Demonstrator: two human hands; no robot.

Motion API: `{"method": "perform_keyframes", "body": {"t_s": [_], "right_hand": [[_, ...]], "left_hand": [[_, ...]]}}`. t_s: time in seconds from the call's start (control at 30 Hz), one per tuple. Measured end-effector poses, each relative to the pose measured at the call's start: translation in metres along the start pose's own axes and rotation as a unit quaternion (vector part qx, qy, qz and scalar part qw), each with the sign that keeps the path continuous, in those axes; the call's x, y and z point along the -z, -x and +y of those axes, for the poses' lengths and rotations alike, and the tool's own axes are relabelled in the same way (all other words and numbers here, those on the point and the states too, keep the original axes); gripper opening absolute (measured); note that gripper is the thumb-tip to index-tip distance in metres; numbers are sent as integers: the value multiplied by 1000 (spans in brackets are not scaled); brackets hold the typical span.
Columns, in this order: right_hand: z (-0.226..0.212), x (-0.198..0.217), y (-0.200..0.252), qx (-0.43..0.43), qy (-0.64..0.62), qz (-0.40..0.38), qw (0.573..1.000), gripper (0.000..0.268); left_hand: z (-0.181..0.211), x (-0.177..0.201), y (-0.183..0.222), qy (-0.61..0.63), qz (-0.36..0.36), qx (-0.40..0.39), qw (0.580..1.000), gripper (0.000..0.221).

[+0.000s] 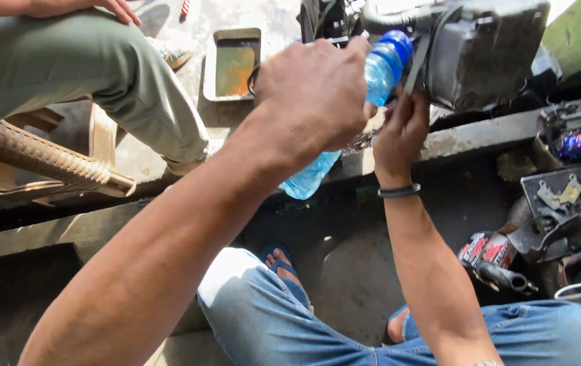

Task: Rinsing and scrubbing a motorcycle engine part using water from a bottle and a small tool

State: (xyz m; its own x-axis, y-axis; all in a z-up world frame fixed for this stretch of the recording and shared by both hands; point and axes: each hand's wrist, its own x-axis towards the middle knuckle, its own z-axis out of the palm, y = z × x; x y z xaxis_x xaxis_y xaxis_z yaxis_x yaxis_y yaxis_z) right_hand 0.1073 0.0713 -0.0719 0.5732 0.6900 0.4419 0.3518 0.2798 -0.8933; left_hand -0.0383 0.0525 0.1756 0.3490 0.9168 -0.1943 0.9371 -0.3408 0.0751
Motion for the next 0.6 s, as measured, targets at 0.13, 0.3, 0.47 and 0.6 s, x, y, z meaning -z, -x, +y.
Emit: {"method": "perform_keyframes", "body": {"t_s": [0.13,0.3,0.47,0.6], "right_hand": [[-12,-15,-4,-65,-97,15,993,26],[-12,-24,-3,-54,-74,79,993,25],[12,-28,6,-62,-61,93,992,29],[4,-29,-8,-43,-41,94,994,30]], "left_hand": [[-4,-5,0,11,25,5,1000,56],[0,0,5,14,-24,14,1000,55],[2,6,6,10,-1,8,1000,59],[2,1,5,11,13,9,1000,66]]}}
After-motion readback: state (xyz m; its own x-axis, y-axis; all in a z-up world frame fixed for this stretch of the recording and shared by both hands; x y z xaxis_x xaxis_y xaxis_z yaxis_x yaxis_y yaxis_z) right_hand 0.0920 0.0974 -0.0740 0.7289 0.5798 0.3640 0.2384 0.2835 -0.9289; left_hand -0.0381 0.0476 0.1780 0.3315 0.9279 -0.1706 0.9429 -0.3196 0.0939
